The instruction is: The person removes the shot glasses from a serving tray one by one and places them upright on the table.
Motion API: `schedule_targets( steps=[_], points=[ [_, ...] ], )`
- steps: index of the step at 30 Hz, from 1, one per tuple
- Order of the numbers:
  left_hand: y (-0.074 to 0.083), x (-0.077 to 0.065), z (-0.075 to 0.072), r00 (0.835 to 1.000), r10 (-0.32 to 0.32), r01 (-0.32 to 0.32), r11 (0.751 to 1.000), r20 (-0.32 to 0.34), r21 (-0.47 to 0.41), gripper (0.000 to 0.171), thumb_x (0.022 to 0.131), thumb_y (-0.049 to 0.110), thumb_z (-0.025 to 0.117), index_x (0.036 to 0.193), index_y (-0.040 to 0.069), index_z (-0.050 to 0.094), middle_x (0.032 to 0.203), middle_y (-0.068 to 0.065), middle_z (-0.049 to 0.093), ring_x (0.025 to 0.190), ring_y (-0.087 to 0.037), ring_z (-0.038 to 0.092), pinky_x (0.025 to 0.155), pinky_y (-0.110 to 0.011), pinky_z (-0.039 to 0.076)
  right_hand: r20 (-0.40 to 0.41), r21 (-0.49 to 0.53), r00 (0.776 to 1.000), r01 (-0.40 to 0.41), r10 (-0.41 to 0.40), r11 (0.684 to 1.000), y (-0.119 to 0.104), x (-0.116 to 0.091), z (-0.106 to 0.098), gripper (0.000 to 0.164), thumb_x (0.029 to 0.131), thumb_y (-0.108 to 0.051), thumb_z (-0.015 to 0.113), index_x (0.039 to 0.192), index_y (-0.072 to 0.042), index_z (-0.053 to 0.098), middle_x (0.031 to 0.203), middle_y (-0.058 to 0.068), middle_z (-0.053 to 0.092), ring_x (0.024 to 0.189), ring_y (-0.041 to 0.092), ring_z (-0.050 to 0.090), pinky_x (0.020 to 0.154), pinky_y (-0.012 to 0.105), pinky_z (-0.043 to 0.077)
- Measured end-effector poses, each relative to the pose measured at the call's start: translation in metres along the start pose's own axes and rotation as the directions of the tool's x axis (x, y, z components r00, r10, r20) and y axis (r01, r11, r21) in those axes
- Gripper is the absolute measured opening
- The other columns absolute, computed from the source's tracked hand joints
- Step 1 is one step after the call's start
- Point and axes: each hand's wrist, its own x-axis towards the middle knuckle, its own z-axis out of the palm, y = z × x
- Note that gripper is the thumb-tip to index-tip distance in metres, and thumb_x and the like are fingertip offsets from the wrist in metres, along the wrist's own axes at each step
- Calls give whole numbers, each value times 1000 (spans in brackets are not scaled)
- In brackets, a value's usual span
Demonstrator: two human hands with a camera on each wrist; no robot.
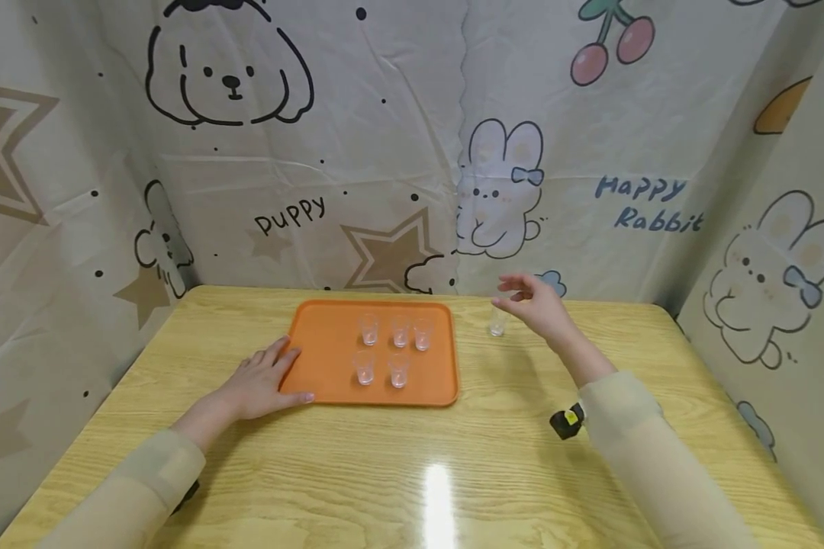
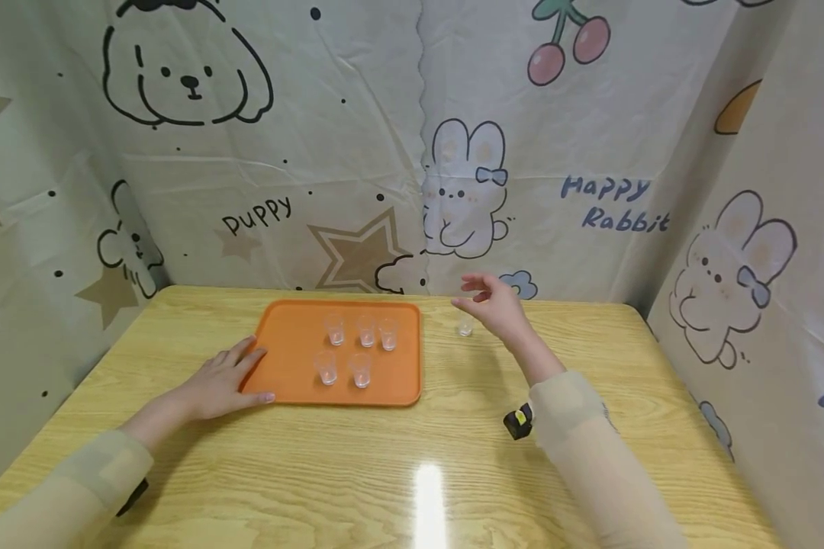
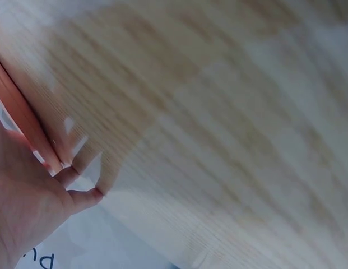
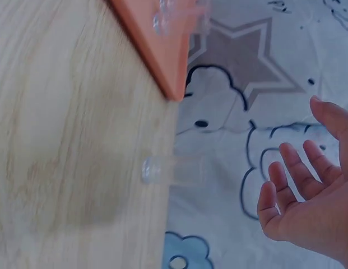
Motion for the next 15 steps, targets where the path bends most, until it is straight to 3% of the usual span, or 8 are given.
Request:
schedule_targets(
  steps=[7, 15],
  points=[
    [1, 1, 0, 1000, -8, 8, 1000, 6, -14, 101, 80, 75, 48, 149, 4, 27, 155, -21, 10, 135, -50, 20, 100, -71, 18, 38, 37, 998, 40, -42, 999, -25, -19, 6, 55, 86, -35, 69, 133, -13, 50, 127, 9, 58, 107, 24, 51, 85, 38, 45],
    [4, -1, -4, 1000, -2, 2, 1000, 9, -20, 100, 81, 74, 48, 148, 2, 28, 154, -24, 12, 134, -53, 20, 100, -71, 18, 89, 141, 994, 44, -57, 989, -41, -41, 29, 50, 86, -30, 70, 130, -15, 53, 122, 6, 61, 103, 22, 54, 82, 33, 46]
  ],
)
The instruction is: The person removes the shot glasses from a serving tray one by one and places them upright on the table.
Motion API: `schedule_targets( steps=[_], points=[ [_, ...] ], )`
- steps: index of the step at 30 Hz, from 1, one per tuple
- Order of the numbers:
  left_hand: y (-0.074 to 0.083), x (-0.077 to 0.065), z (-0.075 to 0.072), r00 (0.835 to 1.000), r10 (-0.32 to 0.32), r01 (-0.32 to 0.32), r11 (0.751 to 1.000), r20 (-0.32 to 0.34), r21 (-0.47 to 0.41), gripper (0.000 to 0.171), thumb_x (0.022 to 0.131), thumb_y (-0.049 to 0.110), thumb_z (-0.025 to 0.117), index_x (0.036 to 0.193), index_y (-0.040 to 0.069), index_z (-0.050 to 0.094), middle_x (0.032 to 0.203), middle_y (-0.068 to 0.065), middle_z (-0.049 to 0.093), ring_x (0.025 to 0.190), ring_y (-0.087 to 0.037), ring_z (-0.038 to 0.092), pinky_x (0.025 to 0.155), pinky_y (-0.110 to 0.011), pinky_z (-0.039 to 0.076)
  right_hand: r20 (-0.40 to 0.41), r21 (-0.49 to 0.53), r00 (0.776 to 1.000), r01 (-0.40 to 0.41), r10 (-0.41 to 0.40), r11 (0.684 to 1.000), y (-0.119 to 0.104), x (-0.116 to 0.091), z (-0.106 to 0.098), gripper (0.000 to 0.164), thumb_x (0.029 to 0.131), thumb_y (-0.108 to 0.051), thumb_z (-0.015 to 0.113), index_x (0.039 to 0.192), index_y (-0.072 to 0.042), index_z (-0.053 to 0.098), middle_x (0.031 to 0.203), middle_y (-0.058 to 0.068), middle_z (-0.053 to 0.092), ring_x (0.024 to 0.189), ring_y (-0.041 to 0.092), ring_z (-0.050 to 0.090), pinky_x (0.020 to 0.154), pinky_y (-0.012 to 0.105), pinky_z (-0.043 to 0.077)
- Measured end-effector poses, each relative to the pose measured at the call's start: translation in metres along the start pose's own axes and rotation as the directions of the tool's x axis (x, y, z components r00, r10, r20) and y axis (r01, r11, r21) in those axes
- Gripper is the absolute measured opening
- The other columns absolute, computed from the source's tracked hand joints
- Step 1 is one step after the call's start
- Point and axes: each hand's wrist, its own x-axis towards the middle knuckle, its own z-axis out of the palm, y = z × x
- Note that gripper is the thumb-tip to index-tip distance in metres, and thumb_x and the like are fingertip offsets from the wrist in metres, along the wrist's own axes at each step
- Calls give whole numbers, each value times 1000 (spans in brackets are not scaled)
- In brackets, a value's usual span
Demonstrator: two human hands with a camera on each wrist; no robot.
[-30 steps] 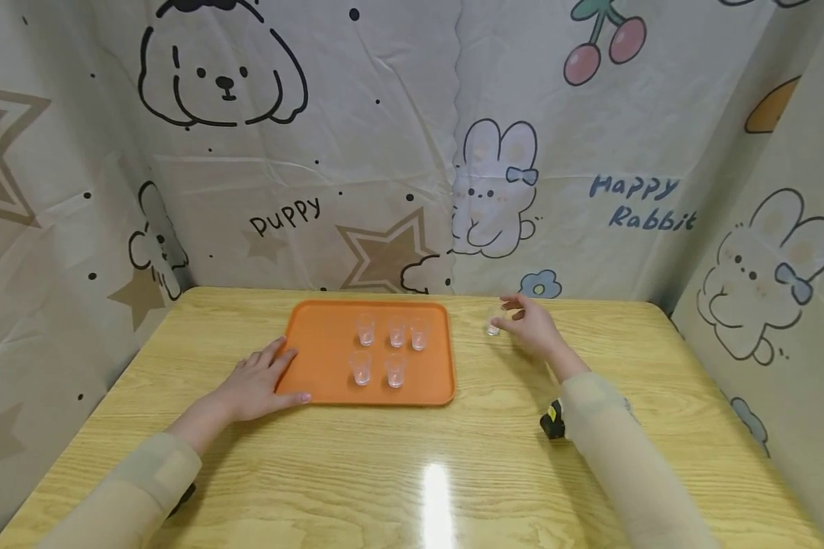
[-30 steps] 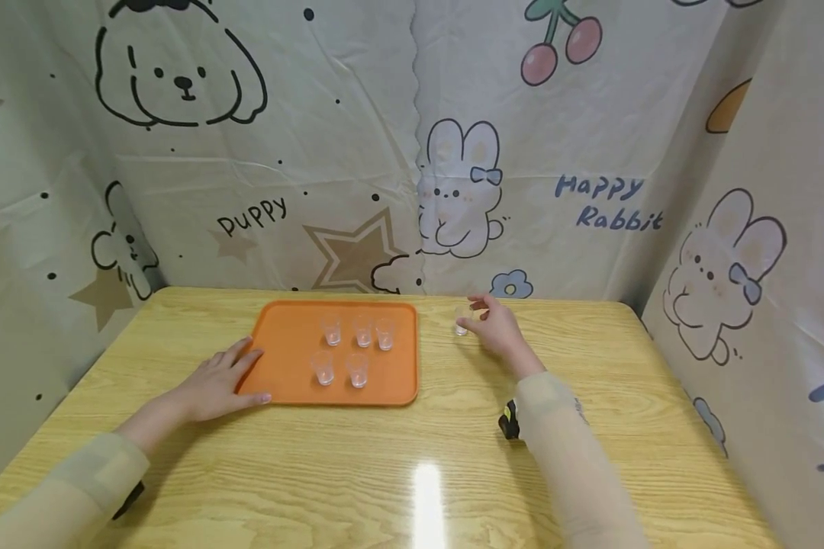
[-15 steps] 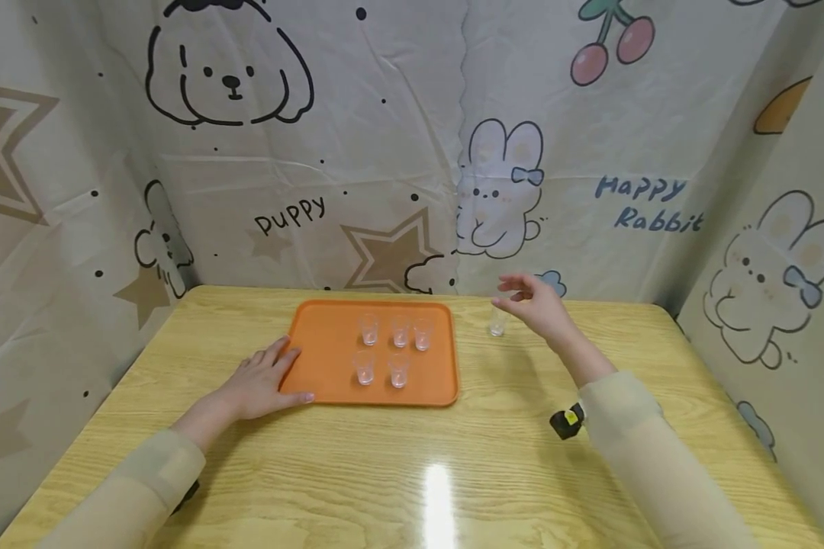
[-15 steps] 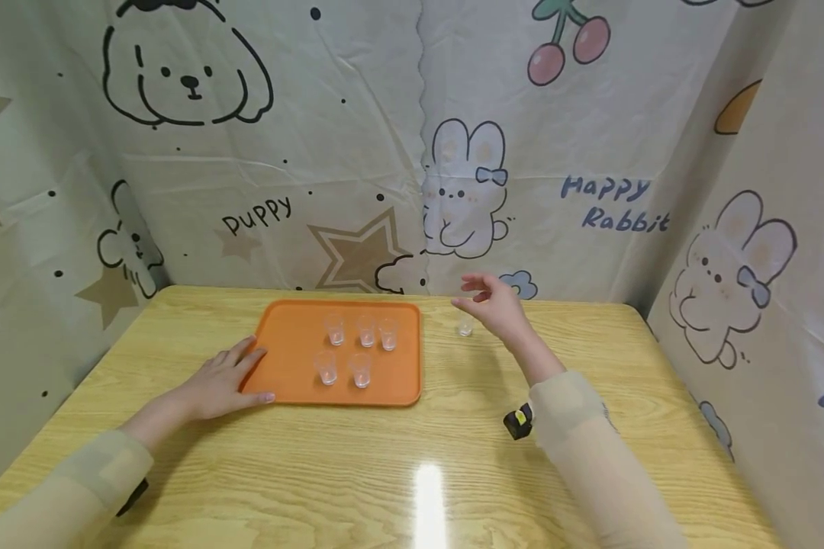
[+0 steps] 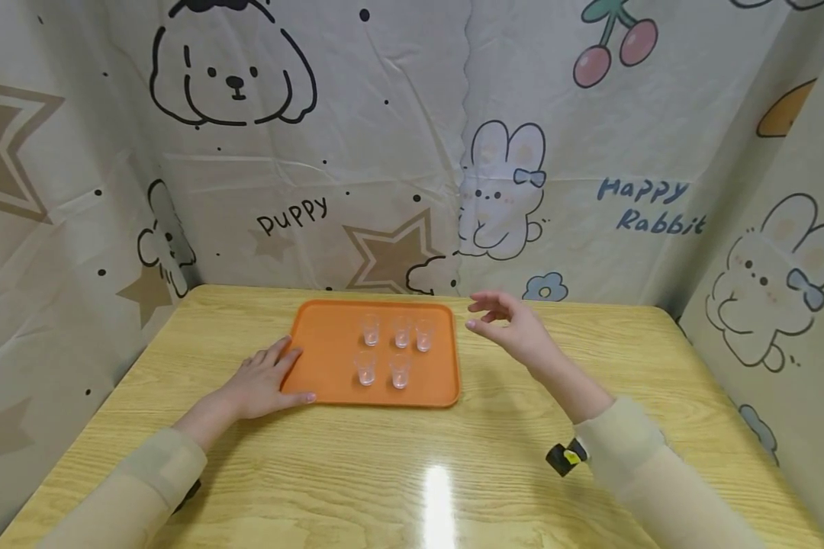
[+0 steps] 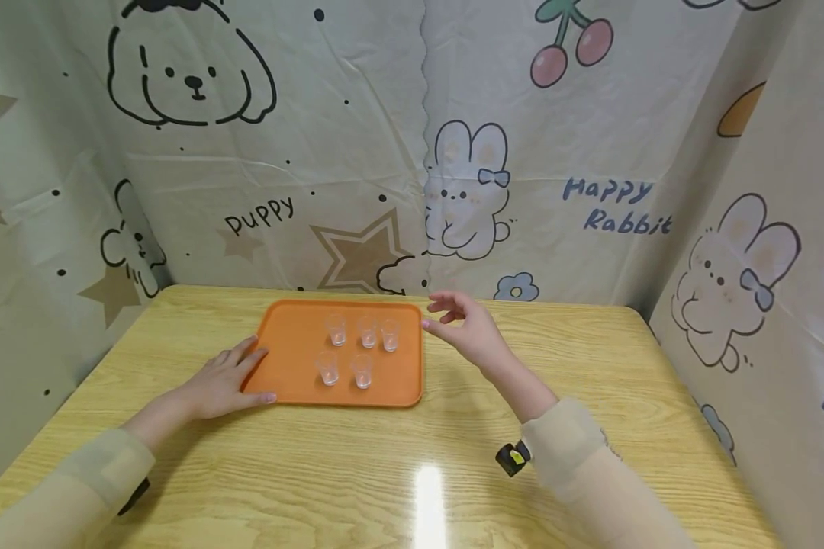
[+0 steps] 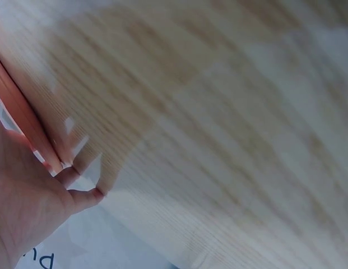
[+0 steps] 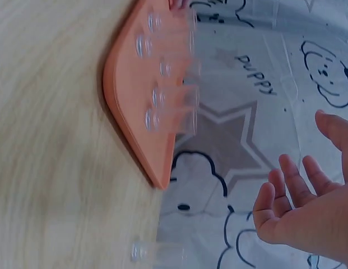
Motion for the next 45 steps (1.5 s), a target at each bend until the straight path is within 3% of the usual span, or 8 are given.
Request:
schedule_targets(
  steps=[10, 19, 26, 31, 38, 45],
  points=[
    [-2, 1, 0, 1000, -5, 5, 1000, 6, -5, 103, 79, 75, 49, 149, 3, 26, 155, -23, 10, 134, -52, 19, 100, -71, 17, 47, 180, 999, -32, 24, 983, 2, -14, 45, 49, 87, -20, 70, 131, -10, 51, 122, 13, 59, 102, 23, 53, 83, 29, 46],
    [-2, 2, 0, 1000, 2, -2, 1000, -7, 4, 104, 78, 76, 49, 148, 3, 27, 155, -23, 11, 134, -52, 21, 100, -71, 18, 82, 277, 996, -60, 38, 959, 17, -13, 88, 48, 85, -9, 70, 129, -4, 53, 123, 17, 59, 93, 22, 55, 73, 24, 46],
    [-3, 2, 0, 1000, 7, -7, 1000, -15, -1, 104, 78, 76, 50, 148, 2, 27, 154, -24, 11, 133, -53, 21, 100, -71, 18, 116, 281, 987, -144, 115, 949, 25, -10, 111, 50, 85, -14, 71, 131, -6, 52, 124, 13, 57, 89, 17, 52, 67, 31, 46],
    [-4, 2, 0, 1000, 6, -6, 1000, -5, 4, 105, 78, 78, 47, 149, 3, 26, 155, -23, 11, 132, -53, 21, 100, -71, 17, 123, 270, 978, -197, 169, 943, 28, -4, 120, 51, 83, -17, 73, 129, -9, 52, 123, 12, 57, 90, 16, 52, 62, 30, 45],
    [-4, 3, 1, 1000, 1, -1, 1000, -8, 1, 104, 78, 76, 49, 149, 4, 27, 155, -22, 11, 133, -52, 21, 100, -71, 18, 147, 209, 984, -129, 100, 969, 29, 7, 126, 50, 80, -11, 75, 124, -1, 53, 111, 16, 59, 96, 24, 57, 77, 29, 47],
    [-3, 1, 0, 1000, -12, 12, 1000, 13, 3, 105, 77, 79, 46, 149, 4, 26, 155, -22, 10, 134, -52, 19, 100, -71, 18, 174, 169, 981, -118, 88, 979, 18, 6, 126, 35, 82, -4, 72, 112, 4, 55, 103, 18, 58, 93, 24, 57, 75, 28, 47]
  ],
)
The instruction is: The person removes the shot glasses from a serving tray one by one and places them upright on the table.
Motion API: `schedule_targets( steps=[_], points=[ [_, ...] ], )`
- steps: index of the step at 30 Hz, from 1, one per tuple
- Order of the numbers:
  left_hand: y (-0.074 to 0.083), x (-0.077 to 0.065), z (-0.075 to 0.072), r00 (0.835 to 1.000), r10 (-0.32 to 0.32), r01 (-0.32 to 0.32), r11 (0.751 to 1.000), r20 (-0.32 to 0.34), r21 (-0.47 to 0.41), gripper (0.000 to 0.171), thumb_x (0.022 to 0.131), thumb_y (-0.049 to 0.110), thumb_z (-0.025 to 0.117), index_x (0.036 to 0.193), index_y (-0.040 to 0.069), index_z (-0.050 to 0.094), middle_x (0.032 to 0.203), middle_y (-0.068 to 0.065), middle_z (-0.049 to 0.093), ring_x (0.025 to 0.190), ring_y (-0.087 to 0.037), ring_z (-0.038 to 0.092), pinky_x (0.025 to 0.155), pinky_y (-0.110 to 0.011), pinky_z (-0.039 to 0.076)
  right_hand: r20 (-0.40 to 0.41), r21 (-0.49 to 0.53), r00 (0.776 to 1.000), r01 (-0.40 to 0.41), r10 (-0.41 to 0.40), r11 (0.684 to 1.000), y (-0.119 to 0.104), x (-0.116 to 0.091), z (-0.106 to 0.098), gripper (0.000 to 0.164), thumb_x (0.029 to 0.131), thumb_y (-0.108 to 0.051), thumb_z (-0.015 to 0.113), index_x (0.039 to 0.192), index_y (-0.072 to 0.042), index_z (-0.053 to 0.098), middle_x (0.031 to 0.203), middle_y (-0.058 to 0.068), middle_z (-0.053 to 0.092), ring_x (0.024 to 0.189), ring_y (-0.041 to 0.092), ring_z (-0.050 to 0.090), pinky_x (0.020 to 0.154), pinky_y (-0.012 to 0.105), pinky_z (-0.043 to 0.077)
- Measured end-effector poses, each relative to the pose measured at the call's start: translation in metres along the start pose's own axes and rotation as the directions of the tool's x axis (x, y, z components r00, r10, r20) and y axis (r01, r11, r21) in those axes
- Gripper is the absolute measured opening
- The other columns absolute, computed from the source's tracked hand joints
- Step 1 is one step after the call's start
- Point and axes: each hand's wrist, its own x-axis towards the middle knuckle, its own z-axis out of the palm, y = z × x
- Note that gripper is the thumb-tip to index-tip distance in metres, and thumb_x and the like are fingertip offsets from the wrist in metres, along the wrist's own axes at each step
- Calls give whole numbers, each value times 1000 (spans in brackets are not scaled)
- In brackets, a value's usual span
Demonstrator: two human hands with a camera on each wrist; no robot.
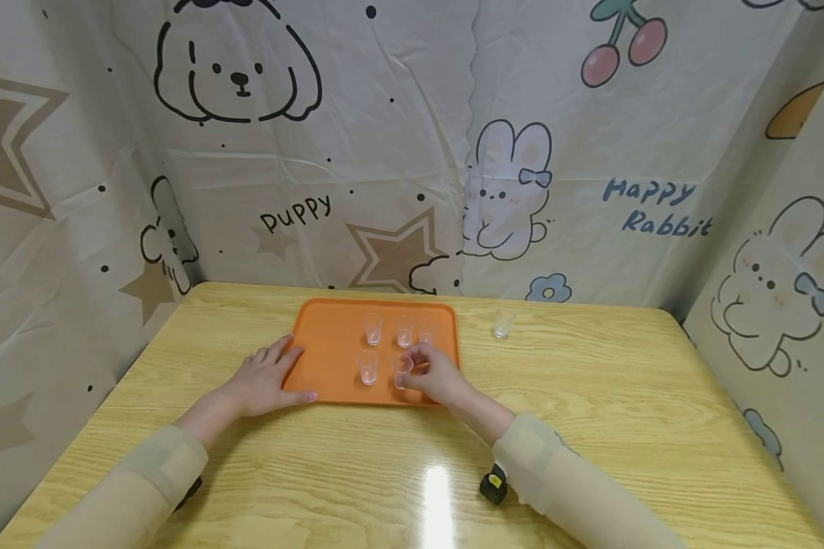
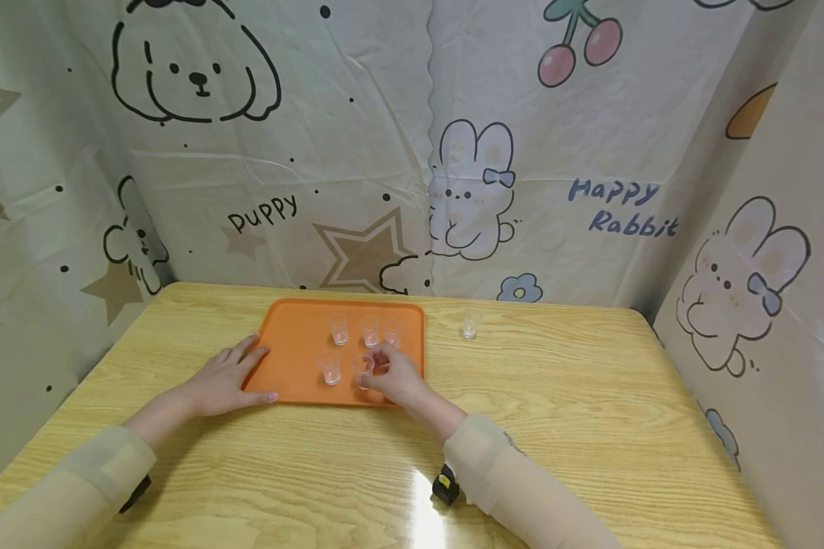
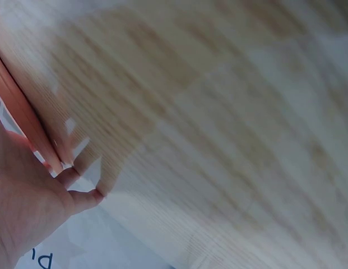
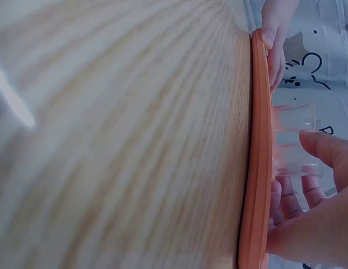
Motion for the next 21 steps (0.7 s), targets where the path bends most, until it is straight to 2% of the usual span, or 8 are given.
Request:
schedule_targets(
  steps=[5, 13, 21],
  points=[
    [-1, 1, 1, 1000, -1, 1, 1000, -1, 0, 106, 76, 80, 46, 149, 5, 27, 155, -21, 10, 134, -52, 20, 100, -71, 18, 1, -26, 1000, 9, -9, 1000, 9, 5, -1, 32, 81, -9, 74, 107, -2, 57, 94, 7, 57, 88, 18, 58, 73, 26, 47],
    [1, -1, 0, 1000, -5, 5, 1000, 3, -6, 106, 76, 79, 48, 149, 4, 26, 155, -21, 10, 134, -52, 20, 100, -71, 17, 43, -52, 997, 68, -66, 996, 2, -1, -14, 30, 82, -9, 72, 108, 1, 58, 96, 10, 58, 79, 15, 57, 68, 24, 46],
    [1, 0, -1, 1000, -6, 6, 1000, -1, -5, 104, 78, 77, 49, 149, 4, 27, 155, -22, 11, 134, -52, 21, 100, -71, 19, 61, -178, 996, 75, -65, 981, -18, -10, -36, 28, 82, -16, 74, 106, -8, 61, 97, 5, 61, 76, 18, 53, 66, 27, 44]
  ],
)
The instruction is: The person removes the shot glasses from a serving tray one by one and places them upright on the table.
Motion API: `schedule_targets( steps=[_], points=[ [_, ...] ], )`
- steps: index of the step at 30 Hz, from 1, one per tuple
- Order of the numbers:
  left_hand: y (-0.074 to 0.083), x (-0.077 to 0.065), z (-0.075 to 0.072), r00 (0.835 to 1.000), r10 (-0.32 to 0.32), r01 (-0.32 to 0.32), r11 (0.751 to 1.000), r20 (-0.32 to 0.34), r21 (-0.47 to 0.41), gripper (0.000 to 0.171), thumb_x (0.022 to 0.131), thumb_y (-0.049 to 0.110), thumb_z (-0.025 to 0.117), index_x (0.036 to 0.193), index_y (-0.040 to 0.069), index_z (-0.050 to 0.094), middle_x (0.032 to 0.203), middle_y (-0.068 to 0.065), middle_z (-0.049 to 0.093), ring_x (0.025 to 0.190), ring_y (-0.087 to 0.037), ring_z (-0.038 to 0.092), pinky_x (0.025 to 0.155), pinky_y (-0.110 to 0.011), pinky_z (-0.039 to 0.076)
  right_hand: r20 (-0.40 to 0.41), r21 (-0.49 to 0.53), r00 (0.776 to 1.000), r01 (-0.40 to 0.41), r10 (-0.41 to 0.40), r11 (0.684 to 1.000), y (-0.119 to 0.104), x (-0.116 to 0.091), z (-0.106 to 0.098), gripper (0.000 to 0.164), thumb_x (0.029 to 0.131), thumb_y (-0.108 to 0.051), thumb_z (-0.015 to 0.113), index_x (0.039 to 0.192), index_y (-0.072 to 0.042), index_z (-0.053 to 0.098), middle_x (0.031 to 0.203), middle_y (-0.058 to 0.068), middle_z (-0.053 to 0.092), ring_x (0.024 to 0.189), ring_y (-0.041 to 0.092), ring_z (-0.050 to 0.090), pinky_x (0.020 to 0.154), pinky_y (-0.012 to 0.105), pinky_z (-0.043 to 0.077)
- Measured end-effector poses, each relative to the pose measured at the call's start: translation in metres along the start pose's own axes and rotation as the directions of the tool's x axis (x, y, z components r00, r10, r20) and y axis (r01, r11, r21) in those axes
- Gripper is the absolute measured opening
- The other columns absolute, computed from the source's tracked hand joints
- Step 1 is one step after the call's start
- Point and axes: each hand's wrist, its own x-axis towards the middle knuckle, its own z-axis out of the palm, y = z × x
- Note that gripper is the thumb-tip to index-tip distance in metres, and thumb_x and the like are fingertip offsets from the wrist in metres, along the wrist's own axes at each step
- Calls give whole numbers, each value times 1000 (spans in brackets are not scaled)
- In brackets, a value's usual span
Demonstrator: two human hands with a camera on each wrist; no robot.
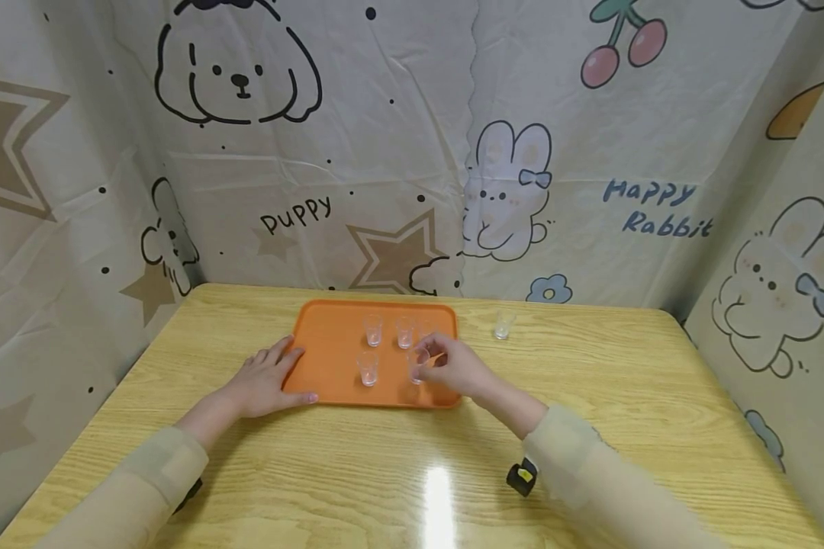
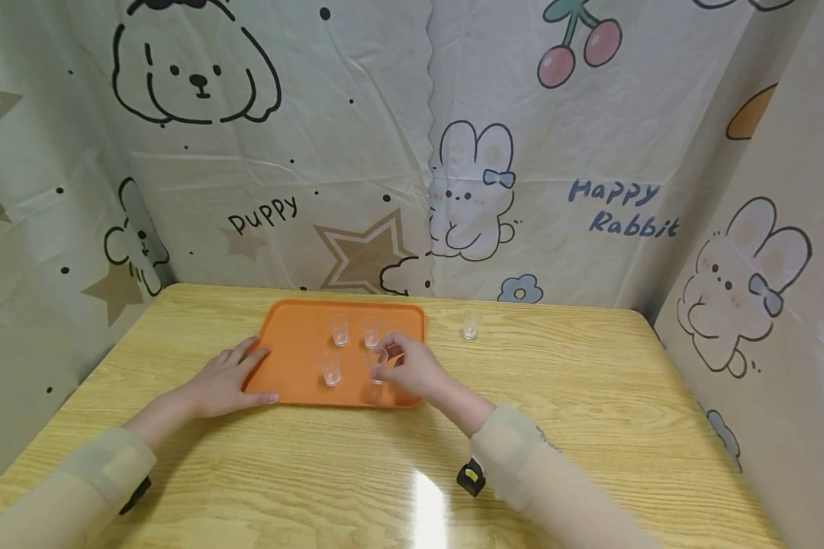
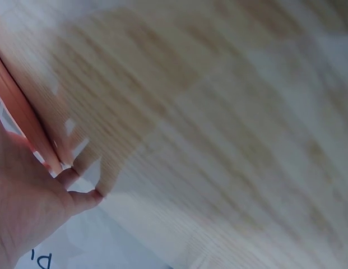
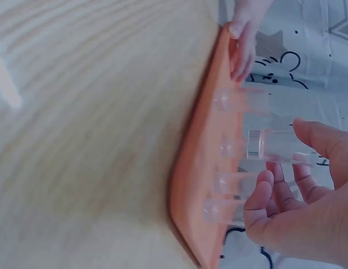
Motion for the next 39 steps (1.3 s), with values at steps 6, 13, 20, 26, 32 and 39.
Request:
schedule_targets(
  steps=[6, 13, 20, 26, 32, 39],
  points=[
    [1, -1, 2, 999, 10, -10, 1000, -31, -17, 101, 79, 73, 53, 148, 3, 29, 155, -22, 13, 133, -52, 23, 100, -70, 19, 6, -23, 999, 46, -46, 999, -9, -7, -19, 31, 81, -14, 75, 107, -4, 60, 97, 8, 62, 76, 18, 53, 65, 26, 46],
    [-1, -1, 5, 999, 9, -10, 1000, -45, -28, 102, 78, 73, 53, 147, 2, 30, 155, -21, 13, 133, -51, 24, 102, -69, 19, 25, -56, 999, 50, -49, 997, -21, -18, -46, 37, 82, -17, 75, 111, -4, 58, 102, 10, 62, 84, 20, 55, 71, 30, 47],
    [-2, 0, 5, 1000, 0, 0, 1000, -27, -27, 103, 78, 75, 51, 148, 3, 27, 156, -21, 10, 134, -50, 21, 102, -68, 17, 5, -134, 998, 63, -63, 989, -22, -25, -77, 39, 82, -19, 75, 114, -4, 59, 107, 9, 63, 87, 18, 55, 74, 29, 47],
    [2, 0, 2, 1000, 7, -8, 999, -29, -37, 103, 78, 74, 53, 147, 2, 29, 155, -22, 12, 134, -51, 22, 102, -69, 18, -36, -165, 999, 25, -31, 986, -21, -33, -106, 39, 84, -19, 73, 115, -3, 58, 110, 12, 62, 89, 20, 52, 73, 29, 46],
    [3, -1, 1, 1000, 7, -8, 999, -28, -34, 101, 79, 72, 54, 147, 1, 29, 155, -23, 12, 134, -52, 22, 101, -69, 18, -122, -207, 992, -13, -13, 978, -10, -38, -132, 37, 86, -21, 71, 116, -3, 58, 110, 13, 62, 88, 21, 52, 70, 26, 46],
    [4, -2, -1, 1000, -3, 2, 1000, -23, -20, 103, 78, 75, 51, 147, 2, 29, 155, -22, 13, 134, -52, 22, 101, -70, 18, -182, -191, 982, -92, 57, 977, 18, -34, -151, 41, 89, -22, 67, 123, -1, 55, 117, 17, 58, 95, 23, 50, 77, 27, 45]
  ],
)
